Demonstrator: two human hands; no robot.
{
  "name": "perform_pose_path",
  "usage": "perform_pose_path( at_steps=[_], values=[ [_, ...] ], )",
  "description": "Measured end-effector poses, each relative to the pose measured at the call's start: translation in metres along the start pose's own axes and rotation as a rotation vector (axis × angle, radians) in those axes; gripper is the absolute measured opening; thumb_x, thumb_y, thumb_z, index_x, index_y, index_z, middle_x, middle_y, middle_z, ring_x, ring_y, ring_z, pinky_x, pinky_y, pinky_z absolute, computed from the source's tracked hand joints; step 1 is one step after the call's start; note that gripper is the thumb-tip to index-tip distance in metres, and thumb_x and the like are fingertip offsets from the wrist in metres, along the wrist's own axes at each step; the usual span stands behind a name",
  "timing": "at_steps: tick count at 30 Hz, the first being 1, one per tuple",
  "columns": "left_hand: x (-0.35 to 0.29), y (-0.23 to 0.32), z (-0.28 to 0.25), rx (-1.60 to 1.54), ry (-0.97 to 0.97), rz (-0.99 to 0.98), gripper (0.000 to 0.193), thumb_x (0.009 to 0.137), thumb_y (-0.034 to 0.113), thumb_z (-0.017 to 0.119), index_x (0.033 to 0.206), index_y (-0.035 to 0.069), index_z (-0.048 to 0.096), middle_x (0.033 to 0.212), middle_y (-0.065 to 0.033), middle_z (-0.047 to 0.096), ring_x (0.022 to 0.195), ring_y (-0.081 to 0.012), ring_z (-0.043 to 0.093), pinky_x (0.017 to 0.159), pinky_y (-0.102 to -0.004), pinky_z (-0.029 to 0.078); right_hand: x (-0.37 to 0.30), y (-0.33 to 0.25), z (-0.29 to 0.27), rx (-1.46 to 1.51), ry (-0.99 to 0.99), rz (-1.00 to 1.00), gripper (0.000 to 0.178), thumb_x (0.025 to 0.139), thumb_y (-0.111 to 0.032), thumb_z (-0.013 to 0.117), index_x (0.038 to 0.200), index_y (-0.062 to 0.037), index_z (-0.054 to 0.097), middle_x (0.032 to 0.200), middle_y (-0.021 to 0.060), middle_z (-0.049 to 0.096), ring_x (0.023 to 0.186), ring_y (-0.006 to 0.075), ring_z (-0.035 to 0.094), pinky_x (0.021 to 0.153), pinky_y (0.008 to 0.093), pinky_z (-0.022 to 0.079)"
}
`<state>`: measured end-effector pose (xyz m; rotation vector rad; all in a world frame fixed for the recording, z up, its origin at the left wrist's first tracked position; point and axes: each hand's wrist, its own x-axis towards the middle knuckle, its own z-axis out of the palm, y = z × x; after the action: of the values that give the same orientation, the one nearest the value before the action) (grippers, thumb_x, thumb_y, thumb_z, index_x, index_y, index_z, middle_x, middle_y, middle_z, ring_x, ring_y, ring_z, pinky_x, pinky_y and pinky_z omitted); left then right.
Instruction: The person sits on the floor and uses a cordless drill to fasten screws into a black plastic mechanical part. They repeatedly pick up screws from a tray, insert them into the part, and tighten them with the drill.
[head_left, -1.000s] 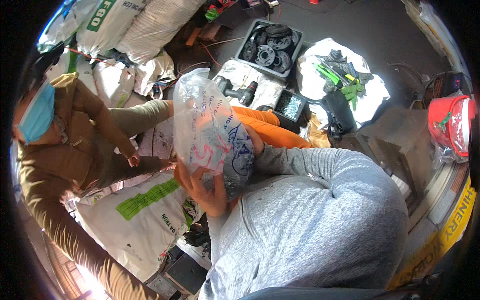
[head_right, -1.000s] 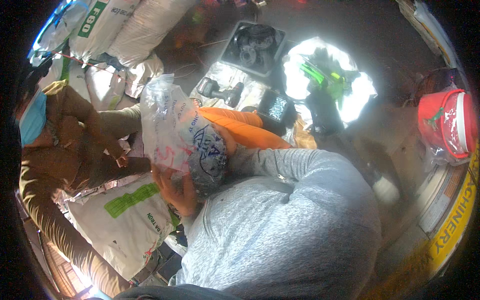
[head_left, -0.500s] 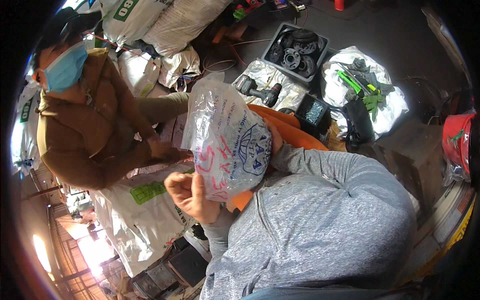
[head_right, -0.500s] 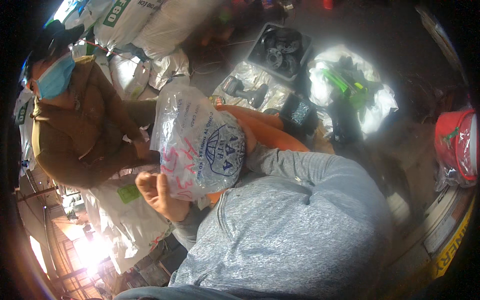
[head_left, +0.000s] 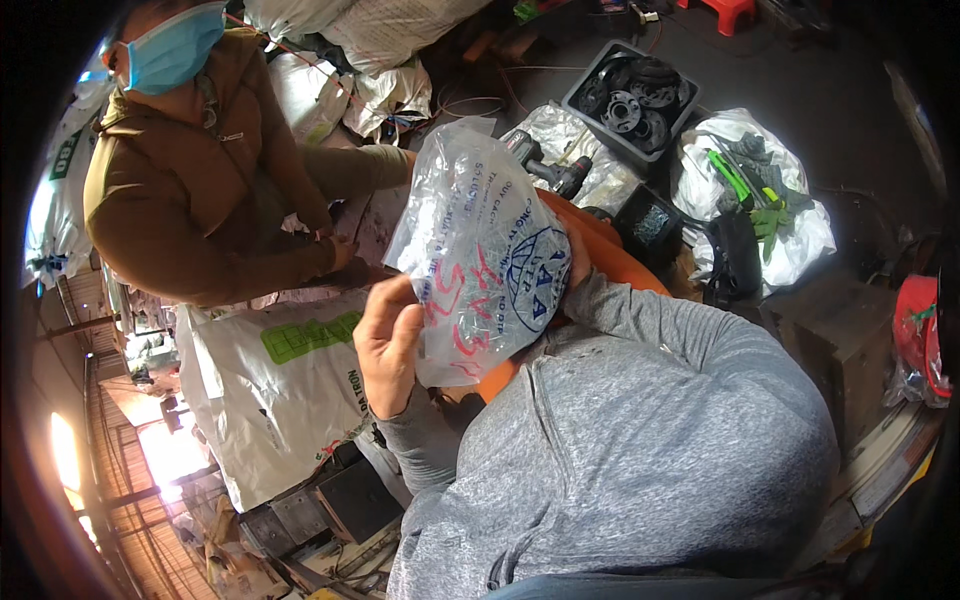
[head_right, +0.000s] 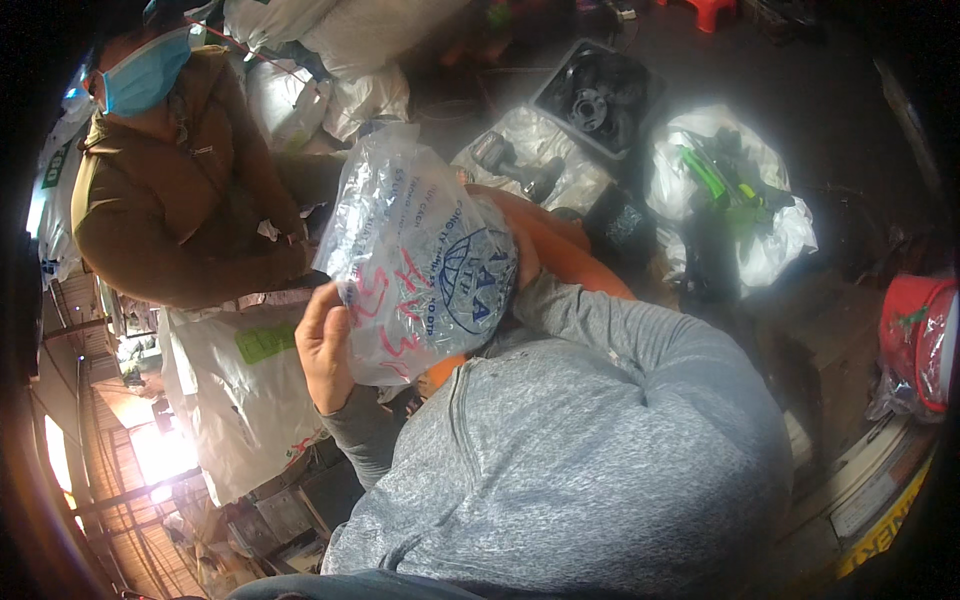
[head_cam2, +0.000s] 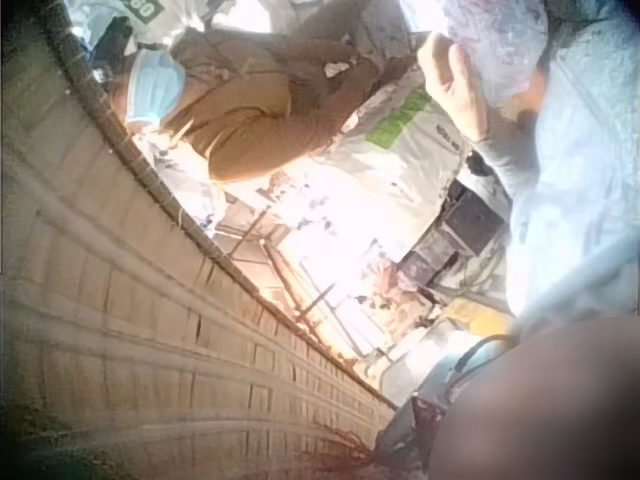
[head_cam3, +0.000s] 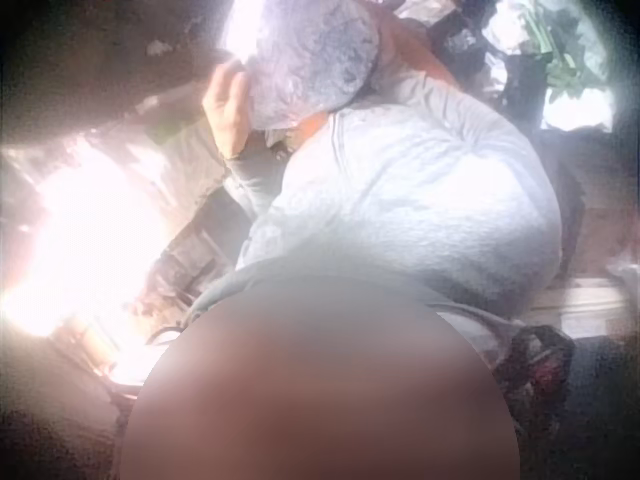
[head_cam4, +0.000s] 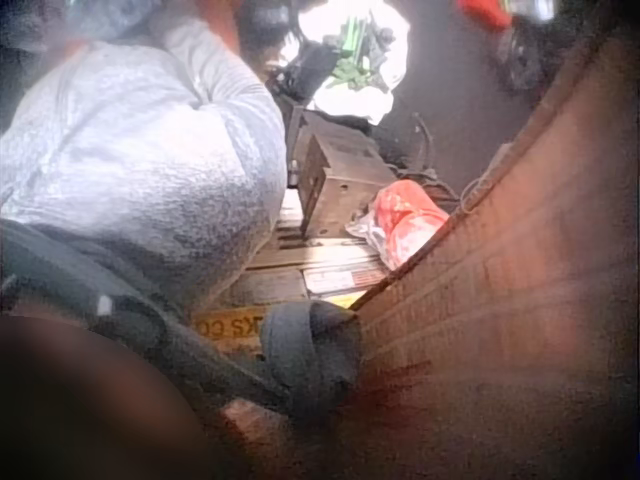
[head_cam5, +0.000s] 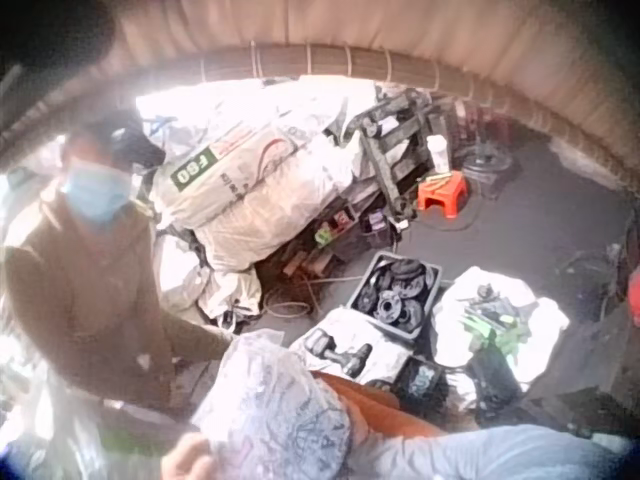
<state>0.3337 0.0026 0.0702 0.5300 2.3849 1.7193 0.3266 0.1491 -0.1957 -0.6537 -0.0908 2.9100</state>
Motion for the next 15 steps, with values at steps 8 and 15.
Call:
perform_pose_path(
  at_steps=[8,15],
  values=[
    [0.029,0.021,0.016,0.058,-0.038,-0.104,0.018,0.086,0.004,0.065,0.103,-0.002,0.061,0.086,0.0004,0.056,0.069,-0.0037,0.05,0.062,-0.0169,0.04,-0.026,-0.026,0.035,-0.119,-0.109,0.179,0.055,0.093,-0.05,0.039,0.126,-0.007,0.053,0.115,0.0094,0.062,0.102,0.0223,0.061,0.092,0.0362,0.049],
    [0.031,0.049,-0.012,0.168,0.219,0.085,0.011,0.089,0.007,0.058,0.086,-0.001,0.064,0.077,-0.0019,0.057,0.067,-0.0071,0.047,0.062,-0.0198,0.036,-0.022,-0.044,0.041,-0.129,-0.415,0.326,0.06,0.092,-0.052,0.04,0.128,-0.0051,0.052,0.116,0.0116,0.061,0.107,0.0247,0.058,0.096,0.0388,0.046]
  ],
)
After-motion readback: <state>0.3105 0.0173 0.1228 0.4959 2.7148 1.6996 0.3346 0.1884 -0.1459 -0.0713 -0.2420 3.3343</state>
